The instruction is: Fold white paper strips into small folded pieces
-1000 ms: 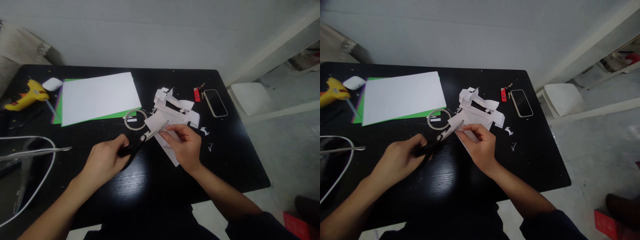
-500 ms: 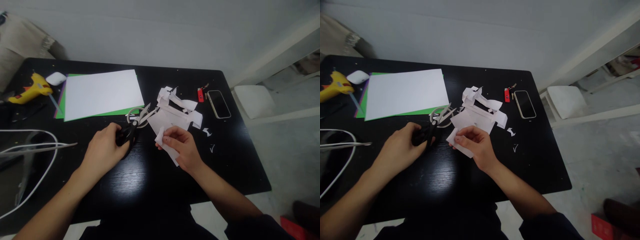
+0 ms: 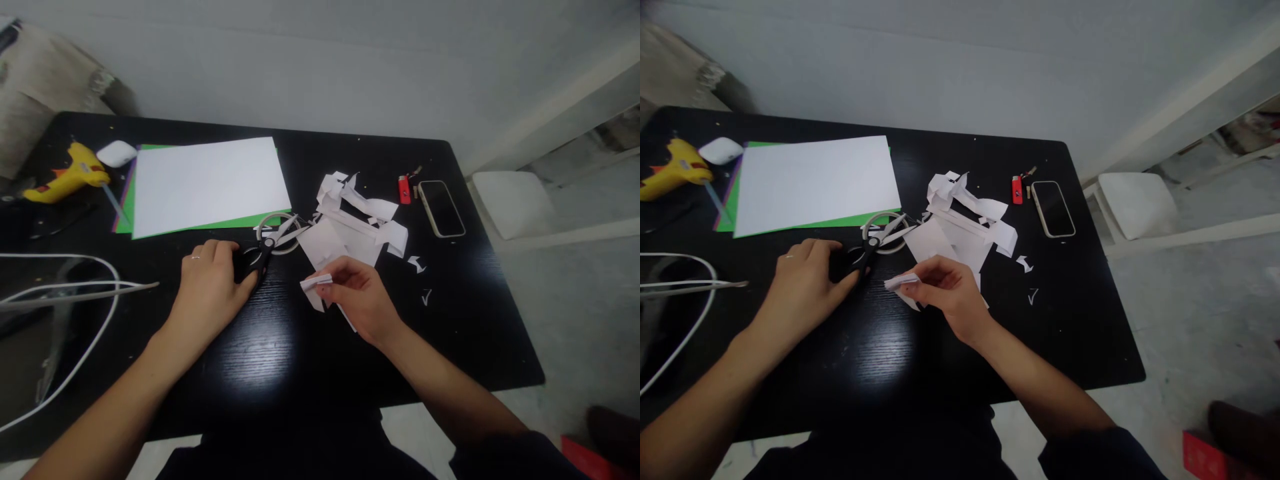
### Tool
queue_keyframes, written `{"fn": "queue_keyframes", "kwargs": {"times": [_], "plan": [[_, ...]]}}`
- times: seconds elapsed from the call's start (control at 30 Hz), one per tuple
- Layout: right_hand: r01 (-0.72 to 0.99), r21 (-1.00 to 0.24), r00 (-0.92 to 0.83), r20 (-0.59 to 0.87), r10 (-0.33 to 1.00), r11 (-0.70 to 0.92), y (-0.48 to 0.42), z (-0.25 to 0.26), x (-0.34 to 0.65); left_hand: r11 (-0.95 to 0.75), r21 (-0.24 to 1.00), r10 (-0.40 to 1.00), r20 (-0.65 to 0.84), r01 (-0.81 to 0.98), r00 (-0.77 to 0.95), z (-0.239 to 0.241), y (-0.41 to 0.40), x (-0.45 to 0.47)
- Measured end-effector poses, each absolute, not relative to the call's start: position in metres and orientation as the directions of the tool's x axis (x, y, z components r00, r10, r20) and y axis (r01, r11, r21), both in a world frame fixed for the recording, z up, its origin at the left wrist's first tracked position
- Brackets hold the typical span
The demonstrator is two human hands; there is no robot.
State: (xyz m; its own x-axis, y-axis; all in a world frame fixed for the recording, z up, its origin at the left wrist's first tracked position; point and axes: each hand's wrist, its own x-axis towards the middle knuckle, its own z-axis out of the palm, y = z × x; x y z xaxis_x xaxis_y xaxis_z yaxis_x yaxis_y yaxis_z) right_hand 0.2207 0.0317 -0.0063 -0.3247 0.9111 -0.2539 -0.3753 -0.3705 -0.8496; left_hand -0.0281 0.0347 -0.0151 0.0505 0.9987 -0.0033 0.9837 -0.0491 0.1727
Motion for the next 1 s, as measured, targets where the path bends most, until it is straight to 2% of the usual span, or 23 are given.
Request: {"fn": "queue_keyframes", "kwargs": {"times": [0.17, 0.3, 0.4, 0.5, 0.6, 0.83, 1.0], "plan": [[-0.433, -0.811, -0.37, -0.237, 0.898, -0.393, 0.031, -0.009, 0.218, -0.115, 0.305, 0.992, 0.093, 0.945, 0.091, -0.02, 0.033, -0.03], [-0.404, -0.816, -0.358, -0.275, 0.892, -0.414, 0.028, -0.012, 0.214, -0.195, 0.44, 0.96, 0.269, 0.877, 0.078, -0.007, 0.025, -0.019], [-0.367, -0.83, -0.348, -0.297, 0.889, -0.421, 0.026, -0.013, 0.211, -0.398, 0.618, 0.915, 0.325, 0.678, 0.24, 0.004, 0.017, -0.009], [-0.324, -0.847, -0.338, -0.312, 0.888, -0.421, 0.025, -0.012, 0.21, -0.437, 0.759, 0.889, 0.284, 0.483, 0.359, 0.008, 0.01, -0.003], [-0.295, -0.859, -0.329, -0.319, 0.889, -0.418, 0.024, -0.011, 0.21, -0.44, 0.794, 0.884, 0.3, 0.421, 0.359, 0.007, 0.009, -0.002], [-0.258, -0.899, -0.357, -0.251, 0.899, -0.354, 0.023, -0.007, 0.209, -0.372, 0.819, 0.921, 0.267, 0.436, 0.284, 0.002, 0.01, 0.003], [-0.177, -0.941, -0.3, -0.226, 0.927, -0.287, 0.024, -0.002, 0.211, -0.33, 0.85, 0.935, 0.234, 0.411, 0.266, 0.004, 0.008, 0.005]]}}
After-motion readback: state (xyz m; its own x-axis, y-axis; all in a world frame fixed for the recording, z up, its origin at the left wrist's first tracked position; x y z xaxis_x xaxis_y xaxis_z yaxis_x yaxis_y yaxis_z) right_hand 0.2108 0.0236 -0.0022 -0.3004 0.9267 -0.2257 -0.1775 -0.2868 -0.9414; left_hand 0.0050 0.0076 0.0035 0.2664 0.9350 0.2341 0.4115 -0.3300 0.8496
